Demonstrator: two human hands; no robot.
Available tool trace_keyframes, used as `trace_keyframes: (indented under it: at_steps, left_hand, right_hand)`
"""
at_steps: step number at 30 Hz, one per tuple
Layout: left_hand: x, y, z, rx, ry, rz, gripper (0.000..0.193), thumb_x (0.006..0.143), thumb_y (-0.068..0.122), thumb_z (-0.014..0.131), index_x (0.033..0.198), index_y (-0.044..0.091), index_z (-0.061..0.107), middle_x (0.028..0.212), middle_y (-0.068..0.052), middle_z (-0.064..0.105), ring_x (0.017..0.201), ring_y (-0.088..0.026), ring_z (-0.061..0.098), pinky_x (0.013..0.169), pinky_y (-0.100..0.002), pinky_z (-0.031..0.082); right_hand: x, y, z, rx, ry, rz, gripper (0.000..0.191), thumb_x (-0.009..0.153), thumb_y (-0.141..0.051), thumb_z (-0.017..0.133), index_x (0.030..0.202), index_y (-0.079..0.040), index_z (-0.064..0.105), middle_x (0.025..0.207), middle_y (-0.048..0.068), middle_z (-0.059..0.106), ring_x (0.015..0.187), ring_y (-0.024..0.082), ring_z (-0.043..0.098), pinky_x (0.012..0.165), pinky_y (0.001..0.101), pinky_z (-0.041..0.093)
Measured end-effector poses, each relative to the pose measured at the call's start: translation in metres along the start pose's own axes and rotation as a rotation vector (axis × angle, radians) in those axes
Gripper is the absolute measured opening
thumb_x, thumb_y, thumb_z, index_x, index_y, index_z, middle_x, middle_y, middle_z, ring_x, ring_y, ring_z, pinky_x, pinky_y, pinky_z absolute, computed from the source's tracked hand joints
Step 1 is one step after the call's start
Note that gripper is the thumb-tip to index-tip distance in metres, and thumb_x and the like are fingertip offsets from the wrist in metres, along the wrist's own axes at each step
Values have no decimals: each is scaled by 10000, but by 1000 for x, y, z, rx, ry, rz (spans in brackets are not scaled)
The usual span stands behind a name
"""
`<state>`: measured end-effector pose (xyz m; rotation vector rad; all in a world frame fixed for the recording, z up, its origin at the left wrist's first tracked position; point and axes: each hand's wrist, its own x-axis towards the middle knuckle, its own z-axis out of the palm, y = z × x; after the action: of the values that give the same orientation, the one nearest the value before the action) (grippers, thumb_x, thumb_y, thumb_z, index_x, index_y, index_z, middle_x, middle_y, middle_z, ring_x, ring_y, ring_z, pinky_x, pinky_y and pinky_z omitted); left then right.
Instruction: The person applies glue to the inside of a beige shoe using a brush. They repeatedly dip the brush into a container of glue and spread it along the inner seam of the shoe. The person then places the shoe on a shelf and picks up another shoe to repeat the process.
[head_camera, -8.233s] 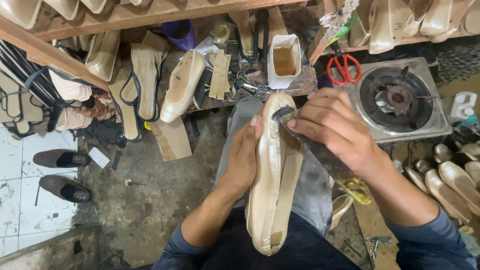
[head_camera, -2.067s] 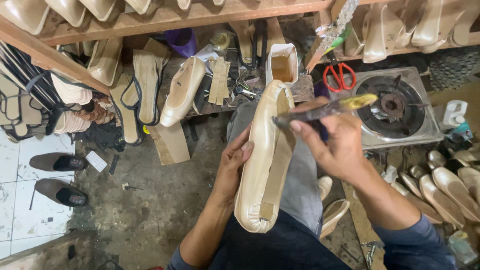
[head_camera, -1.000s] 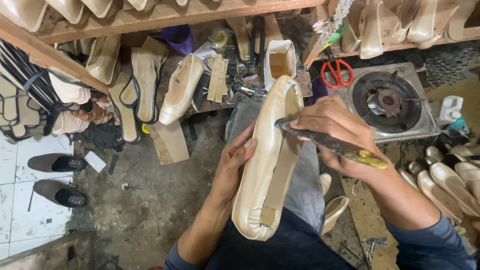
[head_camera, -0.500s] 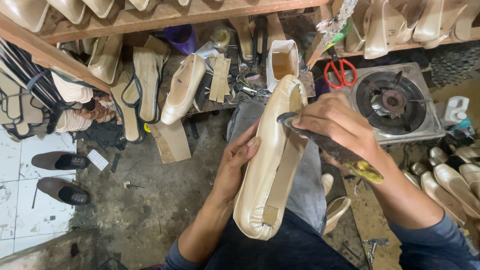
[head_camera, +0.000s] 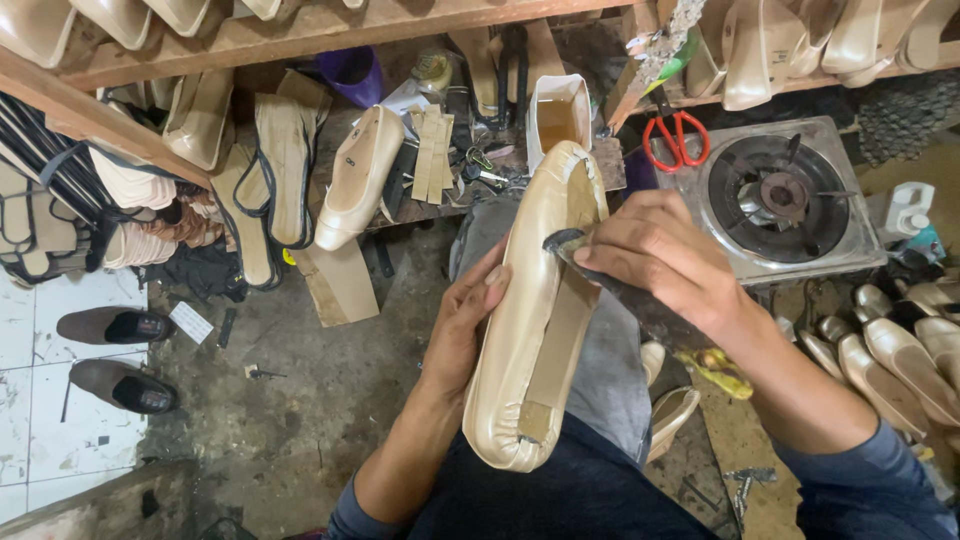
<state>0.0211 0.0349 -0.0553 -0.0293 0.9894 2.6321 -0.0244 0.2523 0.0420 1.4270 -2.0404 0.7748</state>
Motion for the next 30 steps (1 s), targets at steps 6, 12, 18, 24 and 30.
trace_keyframes:
  at_steps: [6, 12, 18, 24, 30]
  left_hand:
    - [1, 2, -1, -31, -7, 20, 703, 994, 245, 656, 1587, -33, 400, 1267, -171, 693, 1009, -172, 723, 886, -311, 605]
    - [4, 2, -4, -8, 6, 32, 712, 981, 250, 656, 1581, -32, 397, 1298, -166, 685, 1042, -169, 723, 913, -306, 602]
    - [6, 2, -3, -26, -26, 47, 727, 982, 253, 662, 1589, -35, 384, 1326, -178, 666, 1074, -187, 709, 941, -323, 587]
    - [5, 2, -3, -19, -18, 44, 712, 1000, 252, 644, 1599, -32, 386, 1343, -189, 654, 1084, -201, 697, 934, -338, 578]
    - [9, 1, -7, 1, -3, 67, 710, 976, 233, 646, 1586, -23, 387, 1409, -171, 622, 1175, -202, 670, 1015, -339, 552]
  right_hand:
    - [-1, -3, 0, -10, -17, 11, 294, 860, -68, 688, 1110, 87, 676, 1067, 180, 684, 986, 308, 699, 931, 492, 525]
    - [-3, -4, 2, 28, -25, -13, 298, 863, -102, 678, 1102, 77, 678, 1070, 175, 675, 963, 290, 685, 963, 506, 524]
    - [-7, -9, 2, 41, -41, 11, 283, 895, -110, 639, 1110, 72, 668, 1078, 176, 676, 989, 304, 696, 983, 504, 516]
    - [-10, -10, 3, -4, -49, 21, 281, 913, -119, 627, 1106, 81, 670, 1067, 178, 687, 973, 302, 695, 967, 509, 513]
    - [-12, -11, 9, 39, -40, -47, 258, 933, -121, 631, 1120, 52, 669, 1080, 160, 687, 978, 287, 710, 980, 511, 528]
